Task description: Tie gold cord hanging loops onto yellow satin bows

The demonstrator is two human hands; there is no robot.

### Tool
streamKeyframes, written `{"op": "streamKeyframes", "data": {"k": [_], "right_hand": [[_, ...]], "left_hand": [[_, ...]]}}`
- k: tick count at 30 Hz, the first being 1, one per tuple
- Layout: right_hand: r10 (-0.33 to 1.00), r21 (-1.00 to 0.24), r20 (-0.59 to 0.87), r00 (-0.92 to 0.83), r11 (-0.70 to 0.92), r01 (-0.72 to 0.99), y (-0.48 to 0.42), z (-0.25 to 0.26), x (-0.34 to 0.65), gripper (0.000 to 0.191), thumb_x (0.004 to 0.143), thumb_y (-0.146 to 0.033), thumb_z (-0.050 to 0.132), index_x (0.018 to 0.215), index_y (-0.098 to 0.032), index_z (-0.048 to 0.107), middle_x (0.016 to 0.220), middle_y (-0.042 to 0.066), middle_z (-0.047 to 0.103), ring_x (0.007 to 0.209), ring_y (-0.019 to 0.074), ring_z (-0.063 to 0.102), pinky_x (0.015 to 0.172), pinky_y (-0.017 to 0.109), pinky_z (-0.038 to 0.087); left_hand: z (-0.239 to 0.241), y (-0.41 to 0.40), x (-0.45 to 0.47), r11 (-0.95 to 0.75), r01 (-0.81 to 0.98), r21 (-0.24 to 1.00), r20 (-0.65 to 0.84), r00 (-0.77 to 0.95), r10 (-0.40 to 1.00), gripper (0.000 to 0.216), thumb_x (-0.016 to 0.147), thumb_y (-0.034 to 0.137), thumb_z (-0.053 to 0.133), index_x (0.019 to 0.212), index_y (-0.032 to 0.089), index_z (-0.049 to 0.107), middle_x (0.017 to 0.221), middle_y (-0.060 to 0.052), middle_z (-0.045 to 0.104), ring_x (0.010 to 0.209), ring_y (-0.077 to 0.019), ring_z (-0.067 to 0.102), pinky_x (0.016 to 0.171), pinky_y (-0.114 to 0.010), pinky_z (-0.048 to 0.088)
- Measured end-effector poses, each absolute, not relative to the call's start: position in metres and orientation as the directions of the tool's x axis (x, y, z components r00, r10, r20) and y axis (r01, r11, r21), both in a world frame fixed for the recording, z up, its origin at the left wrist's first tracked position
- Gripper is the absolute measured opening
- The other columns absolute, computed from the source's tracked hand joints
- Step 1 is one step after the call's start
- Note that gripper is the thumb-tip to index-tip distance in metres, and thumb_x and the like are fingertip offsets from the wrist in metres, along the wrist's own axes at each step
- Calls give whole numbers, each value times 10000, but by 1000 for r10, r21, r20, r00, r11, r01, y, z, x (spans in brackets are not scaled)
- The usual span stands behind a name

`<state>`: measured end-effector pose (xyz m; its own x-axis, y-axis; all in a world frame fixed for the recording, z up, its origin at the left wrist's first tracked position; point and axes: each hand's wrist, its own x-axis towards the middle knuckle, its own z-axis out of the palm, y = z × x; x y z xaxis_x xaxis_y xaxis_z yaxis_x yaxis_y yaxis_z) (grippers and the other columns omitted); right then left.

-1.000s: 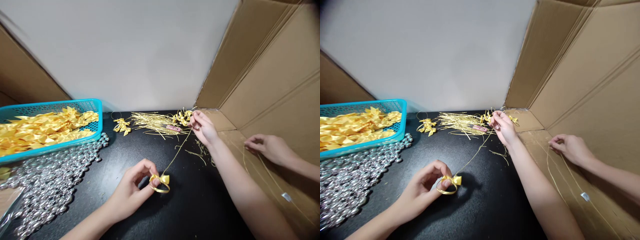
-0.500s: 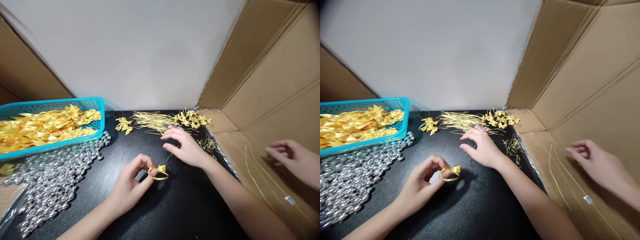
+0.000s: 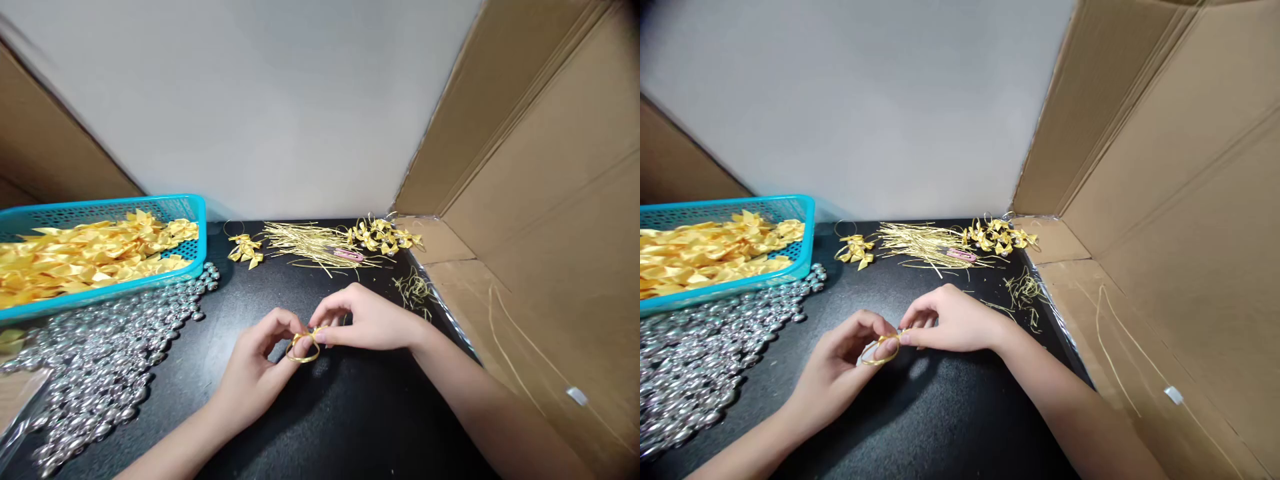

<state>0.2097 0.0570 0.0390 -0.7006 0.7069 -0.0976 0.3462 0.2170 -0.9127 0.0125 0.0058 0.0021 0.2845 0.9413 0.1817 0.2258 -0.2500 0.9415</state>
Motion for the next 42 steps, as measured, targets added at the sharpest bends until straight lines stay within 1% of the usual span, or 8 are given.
{"op": "streamKeyframes", "data": {"k": [5, 14, 20, 25, 28, 32, 35, 42], "right_hand": [[703, -930, -116, -701, 170, 324, 56, 40, 209, 229, 804, -276, 670, 935, -93, 714, 770, 68, 710, 675, 144, 633, 664, 260, 507], [705, -935, -96, -702, 178, 306, 56, 40, 208, 263, 801, -296, 683, 939, -75, 717, 803, 87, 715, 692, 145, 624, 684, 265, 509], [715, -925, -80, -695, 206, 318, 53, 42, 208, 250, 808, -298, 676, 937, -88, 721, 816, 80, 717, 722, 148, 624, 702, 266, 509], [715, -925, -77, -695, 210, 318, 54, 41, 208, 227, 807, -285, 680, 927, -95, 714, 817, 67, 704, 735, 140, 615, 717, 261, 499], [724, -924, -103, -682, 185, 336, 55, 42, 210, 218, 796, -267, 692, 942, -106, 701, 749, 24, 652, 673, 111, 567, 627, 222, 460], [741, -921, -130, -659, 156, 357, 56, 45, 211, 190, 783, -242, 707, 925, -117, 690, 653, -44, 523, 549, 61, 422, 504, 187, 345], [735, -931, -123, -666, 148, 335, 56, 46, 211, 158, 787, -223, 701, 901, -114, 689, 625, -58, 487, 529, 52, 377, 489, 183, 310], [745, -930, -94, -660, 170, 325, 56, 46, 211, 132, 785, -218, 696, 873, -120, 693, 607, -59, 484, 537, 57, 377, 496, 184, 301]], "left_hand": [[6, 6, 14, -259, 229, 938, 191, 282, 940, 62, 853, 207, 598, 808, 204, 556, 705, 32, 614, 599, -90, 567, 521, -172, 415], [4, 7, 11, -239, 207, 949, 174, 293, 940, 79, 868, 217, 564, 794, 195, 548, 673, 30, 605, 573, -89, 555, 495, -172, 396], [4, 5, 14, -249, 189, 950, 199, 247, 948, 60, 861, 205, 579, 821, 198, 533, 683, 34, 597, 593, -92, 560, 530, -175, 426], [3, 5, 14, -299, 196, 934, 252, 233, 939, 81, 848, 170, 577, 783, 199, 539, 683, 30, 601, 607, -100, 577, 559, -184, 456], [2, 6, 12, -338, 220, 915, 281, 254, 926, 98, 841, 137, 561, 761, 195, 564, 689, 19, 623, 630, -109, 600, 586, -193, 472], [1, 6, 10, -368, 272, 889, 292, 282, 914, 133, 832, 108, 539, 744, 186, 603, 688, 9, 657, 635, -114, 621, 600, -195, 474], [1, 5, 9, -371, 297, 880, 293, 276, 915, 133, 815, 95, 545, 754, 185, 621, 679, 15, 668, 625, -111, 627, 595, -186, 474], [3, 4, 11, -368, 309, 877, 305, 234, 923, 117, 796, 108, 565, 800, 191, 647, 688, 14, 684, 608, -113, 634, 573, -178, 484]]}}
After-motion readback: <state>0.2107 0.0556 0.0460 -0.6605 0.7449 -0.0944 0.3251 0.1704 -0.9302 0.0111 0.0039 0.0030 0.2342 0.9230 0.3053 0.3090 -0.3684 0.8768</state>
